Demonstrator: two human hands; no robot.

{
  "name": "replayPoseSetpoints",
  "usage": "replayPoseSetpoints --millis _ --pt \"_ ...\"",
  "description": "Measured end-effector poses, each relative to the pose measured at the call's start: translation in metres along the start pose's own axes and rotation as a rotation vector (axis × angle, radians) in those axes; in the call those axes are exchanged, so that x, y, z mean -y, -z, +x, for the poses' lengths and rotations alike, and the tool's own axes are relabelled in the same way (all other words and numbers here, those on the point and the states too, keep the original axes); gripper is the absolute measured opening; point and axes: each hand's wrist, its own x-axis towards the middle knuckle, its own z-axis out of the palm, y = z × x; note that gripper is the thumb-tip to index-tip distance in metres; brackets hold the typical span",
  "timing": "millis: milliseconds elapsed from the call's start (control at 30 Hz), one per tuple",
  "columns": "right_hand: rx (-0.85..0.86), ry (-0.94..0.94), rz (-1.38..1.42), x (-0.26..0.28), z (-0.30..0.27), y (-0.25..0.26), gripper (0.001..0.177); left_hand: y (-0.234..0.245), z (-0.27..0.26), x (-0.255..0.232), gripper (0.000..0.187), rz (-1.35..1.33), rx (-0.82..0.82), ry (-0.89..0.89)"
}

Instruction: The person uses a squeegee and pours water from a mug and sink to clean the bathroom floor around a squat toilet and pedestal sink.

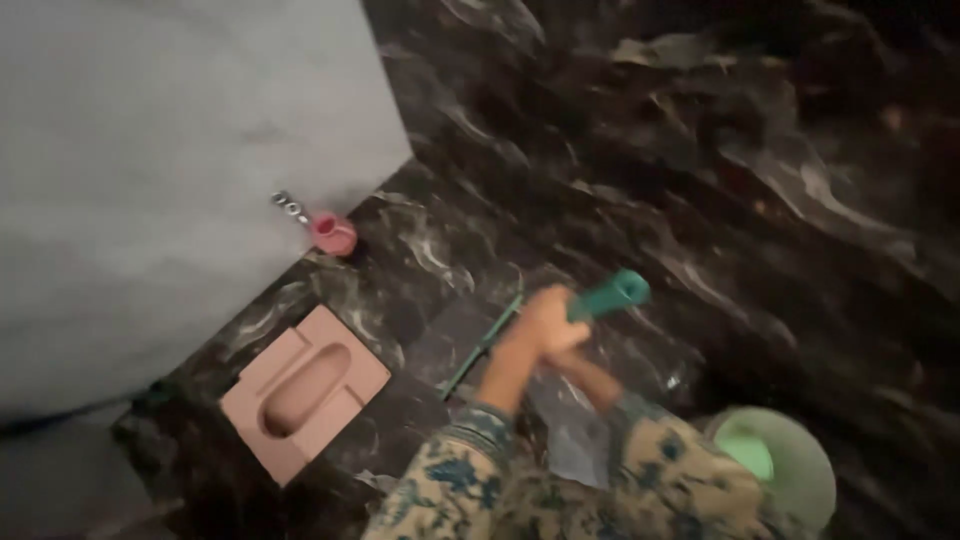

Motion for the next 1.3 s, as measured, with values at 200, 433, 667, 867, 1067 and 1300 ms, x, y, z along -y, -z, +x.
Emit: replayPoseSetpoints --millis 200,433,667,867,1067,1300 --pt "0.161 -0.713 0.579 0.156 -0.121 0.041 0.067 -0.04 -0.055 -0.066 0.051 -0.012 0.059 -0.012" --pt "0.465 -0.207 -0.105 0.23 -0.191 0.061 0.059 -0.143 -0.109 -0.101 0.051 0.025 0.11 0.044" --pt "0.511 -0.933 0.018 0.109 -0.217 0.12 0.042 -0.233 -0.242 -0.145 0.076 0.311 -0.268 0.102" --pt "0.147 -1.302 -0.236 0.04 -0.281 0.151 0.036 -0.325 -0.305 -0.135 0.062 0.183 -0.451 0.405" --pt "0.109 -1.079 -0.598 0.088 -0.339 0.164 0.04 -0.384 -0.328 -0.18 0.06 0.063 -0.533 0.723" --pt "0.232 -0.945 -0.872 0.187 -0.48 0.26 0.047 -0.469 -0.294 -0.233 0.064 0.01 -0.749 0.772"
